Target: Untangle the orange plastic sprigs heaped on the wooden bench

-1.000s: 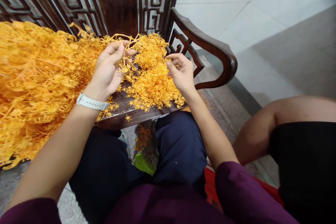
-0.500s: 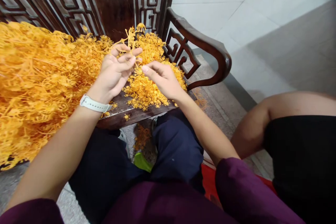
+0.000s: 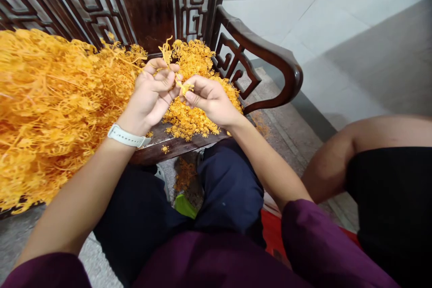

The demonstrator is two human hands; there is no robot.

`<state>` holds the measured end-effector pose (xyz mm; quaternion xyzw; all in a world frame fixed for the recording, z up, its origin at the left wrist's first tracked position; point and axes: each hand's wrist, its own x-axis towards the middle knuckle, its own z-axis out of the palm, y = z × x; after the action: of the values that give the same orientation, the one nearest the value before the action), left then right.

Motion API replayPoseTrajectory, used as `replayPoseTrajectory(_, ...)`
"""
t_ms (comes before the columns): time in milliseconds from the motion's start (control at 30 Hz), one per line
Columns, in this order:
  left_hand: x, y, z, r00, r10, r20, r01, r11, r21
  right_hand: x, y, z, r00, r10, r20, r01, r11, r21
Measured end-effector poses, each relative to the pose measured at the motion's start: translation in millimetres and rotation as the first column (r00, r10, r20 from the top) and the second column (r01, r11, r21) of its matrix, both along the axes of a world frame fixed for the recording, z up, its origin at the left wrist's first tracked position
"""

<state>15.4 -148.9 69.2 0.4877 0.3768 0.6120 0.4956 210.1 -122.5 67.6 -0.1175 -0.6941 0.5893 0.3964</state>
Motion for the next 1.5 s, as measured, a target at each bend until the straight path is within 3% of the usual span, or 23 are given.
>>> replayPoseTrajectory(333,13,-9,11.5,0.981,-0.084,0.174,0.094,0.994,-0.049,3,2,-2.7,0.995,0.078,-0.065,-0.073,0.995,0.071)
replayPoseTrajectory(533,13,-11,11.6,0.988,-0.145,0.055,0.146,0.989,-0.020,6,3,-0.4,0.993,0.098,-0.060,-0.084,0.974,0.210)
replayPoseTrajectory(667,18,-17,16.3,0.978,-0.170,0.124,0.172,0.985,-0.002,12,5,-0.3,0.991,0.127,-0.045,-0.114,0.969,0.219)
replayPoseTrajectory(833,23,-25,30.2,0.987,-0.114,0.115,0.123,0.990,-0.074,15,2,4.5,0.958,0.250,-0.138,-0.218,0.952,0.215)
replayPoseTrajectory(967,15,-29,42.9,0.994,-0.082,0.078,0.081,0.997,0.019,5,-10,14.2,0.915,0.403,0.000,-0.392,0.889,0.236)
replayPoseTrajectory(1033,11,-30,47.0,0.994,-0.100,0.049,0.099,0.995,0.021,1,-12,15.3,0.915,0.397,0.076,-0.404,0.900,0.165)
replayPoseTrajectory(1133,9,-31,48.8,0.985,-0.139,0.099,0.144,0.988,-0.046,10,-1,6.4,0.973,0.219,0.077,-0.225,0.972,0.074)
replayPoseTrajectory(1200,11,-32,47.8,0.984,-0.116,0.137,0.129,0.988,-0.089,27,18,-8.9,0.983,-0.097,0.158,0.079,0.990,0.116)
replayPoseTrajectory(1233,12,-32,46.9,0.983,-0.101,0.152,0.118,0.987,-0.106,37,29,-18.9,0.925,-0.303,0.229,0.262,0.945,0.195)
replayPoseTrajectory(1300,13,-32,44.8,0.978,-0.086,0.191,0.112,0.985,-0.129,55,49,-39.3,0.711,-0.612,0.347,0.468,0.780,0.416)
replayPoseTrajectory(1367,12,-31,42.6,0.974,-0.078,0.210,0.109,0.985,-0.136,64,59,-51.5,0.551,-0.730,0.404,0.510,0.678,0.530)
replayPoseTrajectory(1400,11,-29,41.3,0.978,-0.070,0.198,0.097,0.987,-0.127,65,59,-51.7,0.525,-0.753,0.396,0.520,0.653,0.551)
replayPoseTrajectory(1433,9,-28,39.9,0.984,-0.057,0.171,0.076,0.991,-0.110,63,54,-47.4,0.542,-0.754,0.371,0.531,0.649,0.545)
replayPoseTrajectory(1500,8,-23,35.9,0.994,-0.028,0.101,0.034,0.998,-0.054,51,35,-27.7,0.667,-0.690,0.281,0.537,0.707,0.461)
